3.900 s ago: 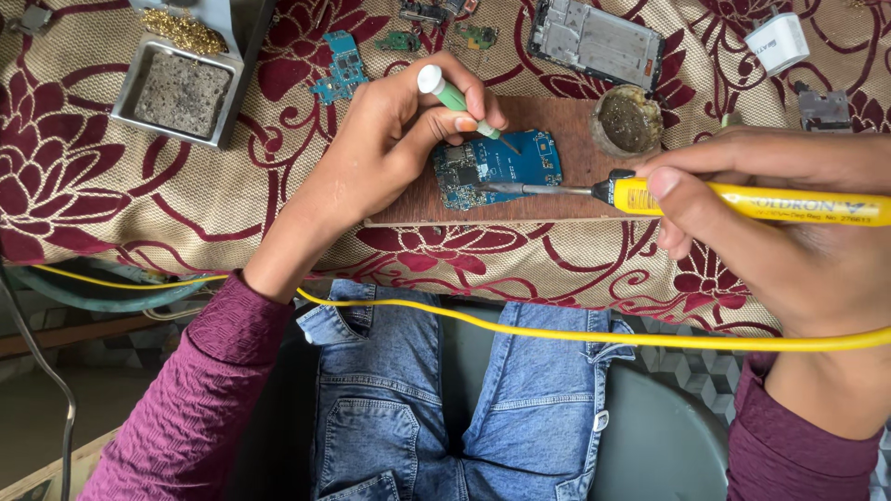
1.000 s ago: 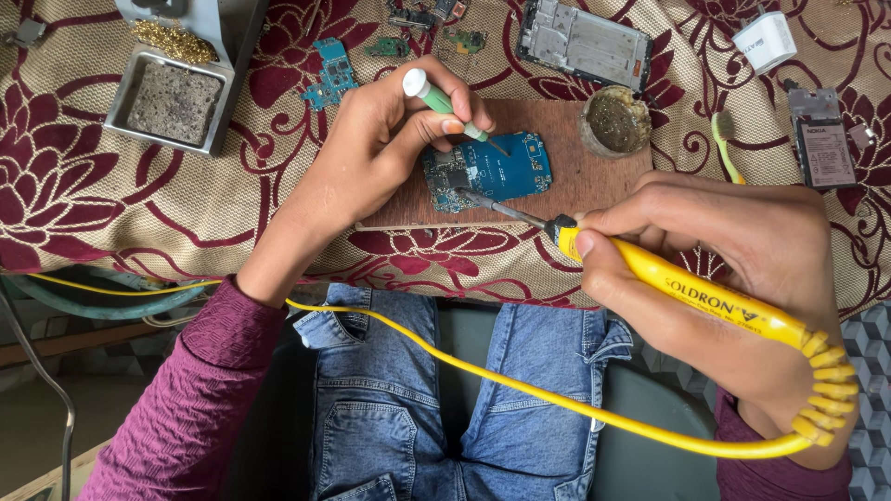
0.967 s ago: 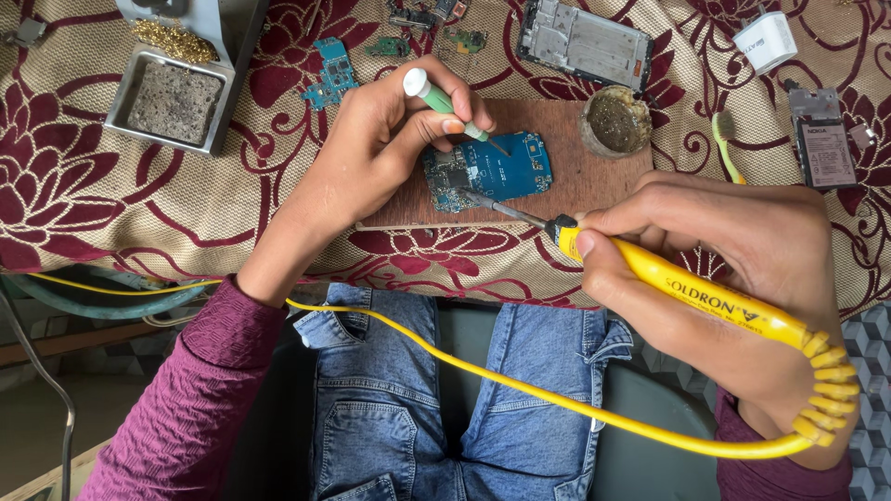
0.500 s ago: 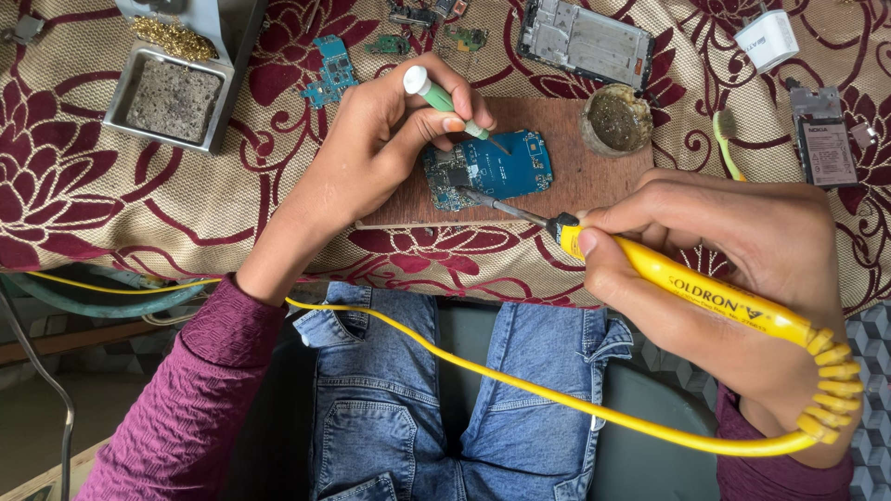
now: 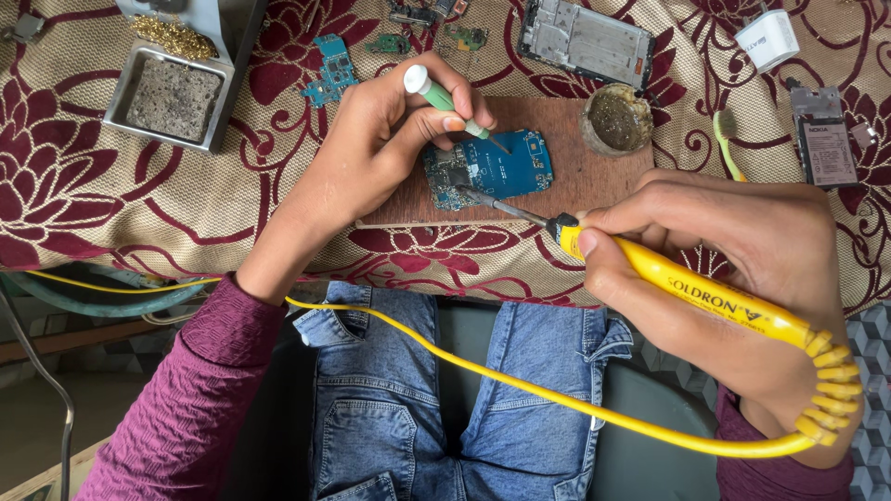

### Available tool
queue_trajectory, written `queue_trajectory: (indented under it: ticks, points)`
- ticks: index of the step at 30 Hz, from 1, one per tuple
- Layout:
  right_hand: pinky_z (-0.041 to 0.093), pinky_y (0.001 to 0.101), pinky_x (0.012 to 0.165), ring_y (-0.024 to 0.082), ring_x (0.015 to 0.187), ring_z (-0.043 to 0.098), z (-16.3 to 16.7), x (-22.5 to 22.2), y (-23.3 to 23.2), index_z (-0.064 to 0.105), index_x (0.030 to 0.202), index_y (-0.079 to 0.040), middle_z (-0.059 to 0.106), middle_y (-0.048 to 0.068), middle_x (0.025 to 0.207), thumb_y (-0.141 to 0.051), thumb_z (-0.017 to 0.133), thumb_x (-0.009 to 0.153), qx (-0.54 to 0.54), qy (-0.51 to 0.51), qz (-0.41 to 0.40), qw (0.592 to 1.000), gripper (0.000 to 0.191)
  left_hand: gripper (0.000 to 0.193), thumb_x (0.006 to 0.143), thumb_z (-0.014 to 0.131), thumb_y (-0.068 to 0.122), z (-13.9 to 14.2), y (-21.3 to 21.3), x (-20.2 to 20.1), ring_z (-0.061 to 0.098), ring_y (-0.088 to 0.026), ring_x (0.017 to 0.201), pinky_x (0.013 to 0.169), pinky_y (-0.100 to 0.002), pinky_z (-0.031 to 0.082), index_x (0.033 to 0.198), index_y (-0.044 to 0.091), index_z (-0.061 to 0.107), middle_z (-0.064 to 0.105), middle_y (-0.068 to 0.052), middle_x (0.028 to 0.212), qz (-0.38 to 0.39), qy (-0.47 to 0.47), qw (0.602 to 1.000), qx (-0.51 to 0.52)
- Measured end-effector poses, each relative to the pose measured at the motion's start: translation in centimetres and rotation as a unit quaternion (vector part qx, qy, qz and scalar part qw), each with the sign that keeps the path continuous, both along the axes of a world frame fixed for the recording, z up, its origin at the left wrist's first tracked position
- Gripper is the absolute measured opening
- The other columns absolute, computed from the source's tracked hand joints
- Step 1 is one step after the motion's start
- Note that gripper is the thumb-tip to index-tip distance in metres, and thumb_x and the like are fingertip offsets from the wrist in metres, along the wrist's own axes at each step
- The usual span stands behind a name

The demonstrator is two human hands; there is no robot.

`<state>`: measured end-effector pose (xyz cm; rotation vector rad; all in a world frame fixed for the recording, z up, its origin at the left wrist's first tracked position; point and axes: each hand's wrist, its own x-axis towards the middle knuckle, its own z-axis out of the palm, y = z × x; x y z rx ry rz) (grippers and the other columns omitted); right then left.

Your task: The person uses a soldering iron and a green-handled tool to work on a blue circuit board placed on a wooden board. They then use a yellow toothbrush to scrub the circuit board surface.

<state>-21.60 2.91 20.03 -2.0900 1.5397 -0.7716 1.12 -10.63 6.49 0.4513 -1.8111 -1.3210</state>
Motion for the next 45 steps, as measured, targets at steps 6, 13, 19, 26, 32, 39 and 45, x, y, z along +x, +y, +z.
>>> queue_trajectory:
  ticks: [6, 13, 19, 26, 32, 39, 45]
  points:
    - [0.043, 0.0194, 0.052, 0.003, 0.057, 0.063, -0.1, -0.1, 0.1, 0.073, 0.091, 0.002, 0.066, 0.001, 0.068, -0.003, 0.076, 0.084, 0.003, -0.001, -0.003, 1.000, 0.009, 0.008, 0.114, 0.052, 0.003, -0.1, 0.0, 0.0, 0.067, -0.010, 0.113, 0.095, -0.025, 0.054, 0.118, 0.005, 0.058, 0.071, -0.003, 0.118, -0.002, 0.003, 1.000, 0.004]
    - [0.042, 0.0160, 0.049, 0.000, 0.056, 0.061, -0.4, 0.2, -0.4, 0.074, 0.090, 0.000, 0.067, -0.002, 0.068, -0.002, 0.075, 0.087, -0.001, -0.040, -0.039, 0.998, 0.005, 0.008, 0.113, 0.052, 0.003, 0.0, -0.1, 0.0, 0.067, -0.010, 0.112, 0.094, -0.025, 0.055, 0.118, 0.004, 0.058, 0.072, -0.003, 0.118, 0.002, 0.000, 1.000, -0.004]
    - [0.036, 0.0189, 0.045, 0.005, 0.050, 0.054, -1.6, -3.8, 0.1, 0.079, 0.099, 0.000, 0.067, 0.003, 0.064, -0.004, 0.080, 0.089, 0.006, 0.038, -0.055, 0.998, 0.011, 0.008, 0.114, 0.052, 0.004, -0.1, 0.0, 0.0, 0.067, -0.010, 0.113, 0.095, -0.025, 0.055, 0.119, 0.004, 0.058, 0.072, -0.004, 0.119, -0.001, 0.004, 1.000, 0.004]
    - [0.055, 0.0288, 0.064, 0.016, 0.053, 0.061, -5.7, -15.7, -4.1, 0.064, 0.131, 0.002, 0.062, 0.012, 0.065, -0.027, 0.053, 0.115, 0.122, -0.001, -0.192, 0.974, 0.035, 0.008, 0.113, 0.053, 0.007, -0.1, -0.1, -0.1, 0.069, -0.011, 0.111, 0.092, -0.026, 0.058, 0.118, 0.005, 0.058, 0.073, -0.003, 0.116, 0.005, -0.003, 1.000, -0.008]
    - [0.059, 0.0316, 0.075, 0.014, 0.070, 0.064, -6.7, -17.7, -3.9, 0.064, 0.123, 0.008, 0.064, 0.014, 0.083, -0.022, 0.059, 0.116, 0.024, -0.005, -0.215, 0.976, 0.031, 0.007, 0.114, 0.053, 0.008, 0.2, 0.1, -0.1, 0.068, -0.011, 0.111, 0.093, -0.027, 0.057, 0.117, 0.005, 0.059, 0.072, -0.004, 0.117, 0.003, 0.000, 1.000, -0.010]
    - [0.060, 0.0251, 0.072, 0.011, 0.074, 0.065, -5.2, -11.0, -4.0, 0.065, 0.115, 0.006, 0.068, 0.014, 0.095, -0.009, 0.068, 0.113, -0.042, -0.062, -0.180, 0.981, 0.015, 0.008, 0.114, 0.052, 0.005, 0.1, 0.1, -0.1, 0.068, -0.011, 0.112, 0.093, -0.027, 0.056, 0.117, 0.005, 0.058, 0.072, -0.004, 0.118, 0.002, -0.001, 1.000, 0.000]
    - [0.060, 0.0269, 0.075, 0.013, 0.074, 0.065, -5.2, -12.5, -3.4, 0.066, 0.119, 0.006, 0.067, 0.015, 0.097, -0.012, 0.065, 0.112, -0.020, -0.014, -0.171, 0.985, 0.019, 0.008, 0.114, 0.052, 0.006, 0.0, 0.1, 0.0, 0.070, -0.011, 0.111, 0.092, -0.026, 0.058, 0.118, 0.005, 0.059, 0.073, -0.003, 0.117, 0.010, -0.010, 1.000, -0.011]
